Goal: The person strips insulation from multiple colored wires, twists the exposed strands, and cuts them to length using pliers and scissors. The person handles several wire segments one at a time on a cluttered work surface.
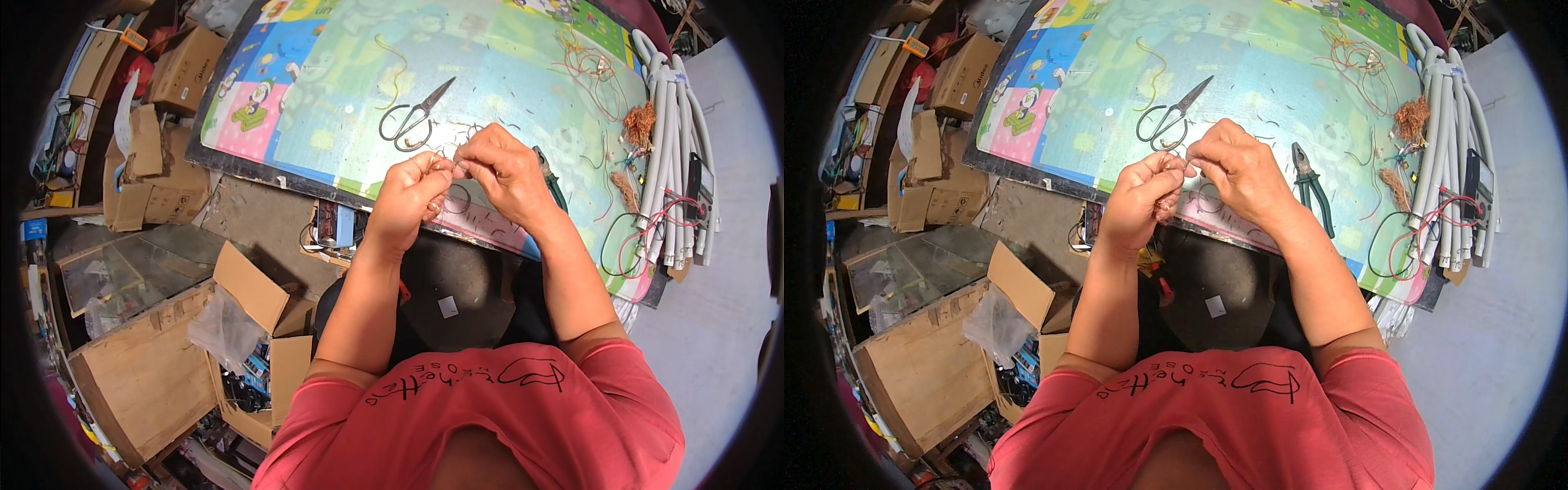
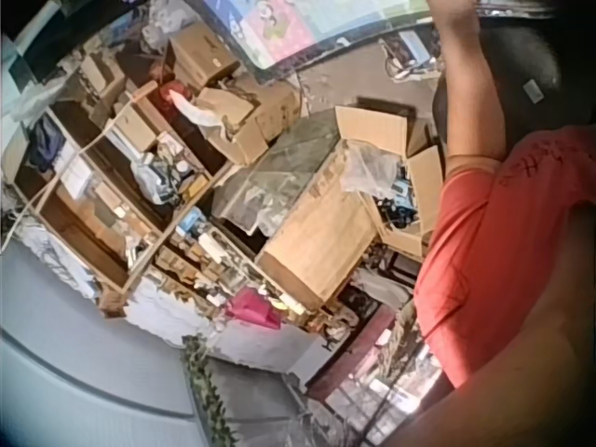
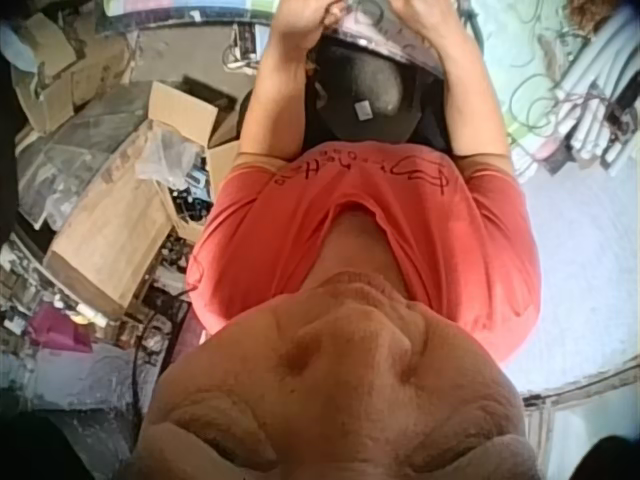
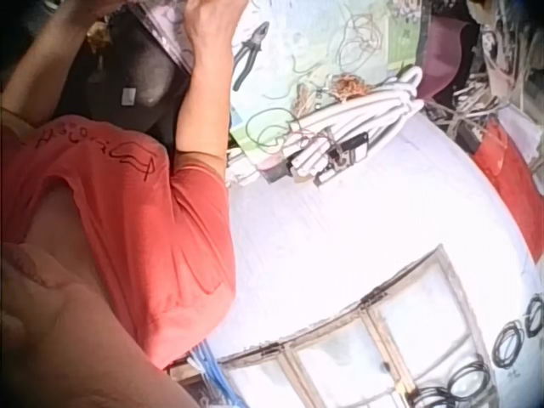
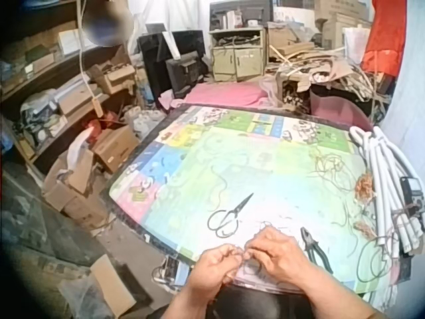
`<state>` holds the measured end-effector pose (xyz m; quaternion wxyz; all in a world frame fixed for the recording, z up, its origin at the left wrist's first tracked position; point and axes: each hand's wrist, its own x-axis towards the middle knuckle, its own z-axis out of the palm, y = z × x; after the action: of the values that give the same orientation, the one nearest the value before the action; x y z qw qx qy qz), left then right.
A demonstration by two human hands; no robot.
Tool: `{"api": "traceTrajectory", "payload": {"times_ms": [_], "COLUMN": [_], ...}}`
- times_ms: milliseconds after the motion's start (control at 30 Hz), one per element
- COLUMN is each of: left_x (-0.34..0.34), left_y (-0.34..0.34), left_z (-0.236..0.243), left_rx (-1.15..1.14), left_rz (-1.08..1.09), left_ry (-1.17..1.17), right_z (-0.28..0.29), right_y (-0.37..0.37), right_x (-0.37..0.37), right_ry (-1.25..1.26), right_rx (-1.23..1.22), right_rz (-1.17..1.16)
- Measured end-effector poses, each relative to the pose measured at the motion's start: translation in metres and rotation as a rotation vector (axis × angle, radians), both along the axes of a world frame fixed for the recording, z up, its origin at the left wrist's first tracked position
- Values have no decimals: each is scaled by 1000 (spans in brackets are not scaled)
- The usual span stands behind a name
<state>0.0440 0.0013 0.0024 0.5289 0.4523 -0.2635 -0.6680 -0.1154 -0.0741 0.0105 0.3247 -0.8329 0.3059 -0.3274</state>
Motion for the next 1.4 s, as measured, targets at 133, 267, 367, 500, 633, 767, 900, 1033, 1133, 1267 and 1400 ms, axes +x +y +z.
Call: {"api": "traceTrajectory", "payload": {"times_ms": [133,267,367,500,633,767,900,1033,1133,1267,1400], "left_x": [-3,-10,-16,-22,-22,-23,-23,-23,-25,-23,-17], "left_y": [-2,-2,-1,-1,-1,0,1,0,-2,4,10], "left_z": [-3,-9,-15,-15,-20,-14,-9,-10,-12,-6,0], "left_rx": [-53,-127,-171,-179,-196,-185,-188,-174,-153,-178,-109], "left_rz": [56,147,184,199,186,181,218,243,263,263,253], "left_ry": [-33,-248,-368,-463,-556,-646,-577,-462,-431,-430,-286], "right_z": [1,-2,-2,-6,-8,-9,-4,-2,-5,-17,-6], "right_y": [4,7,6,6,7,7,9,8,8,-12,-43], "right_x": [3,4,0,-1,0,1,4,5,5,-7,-34], "right_ry": [-27,-21,20,85,84,52,4,-26,-26,-18,-123], "right_rx": [-110,-135,-141,-159,-170,-147,-72,-7,21,42,250], "right_rz": [-23,-18,-2,-17,-38,-59,-86,-93,-112,-339,-492]}}
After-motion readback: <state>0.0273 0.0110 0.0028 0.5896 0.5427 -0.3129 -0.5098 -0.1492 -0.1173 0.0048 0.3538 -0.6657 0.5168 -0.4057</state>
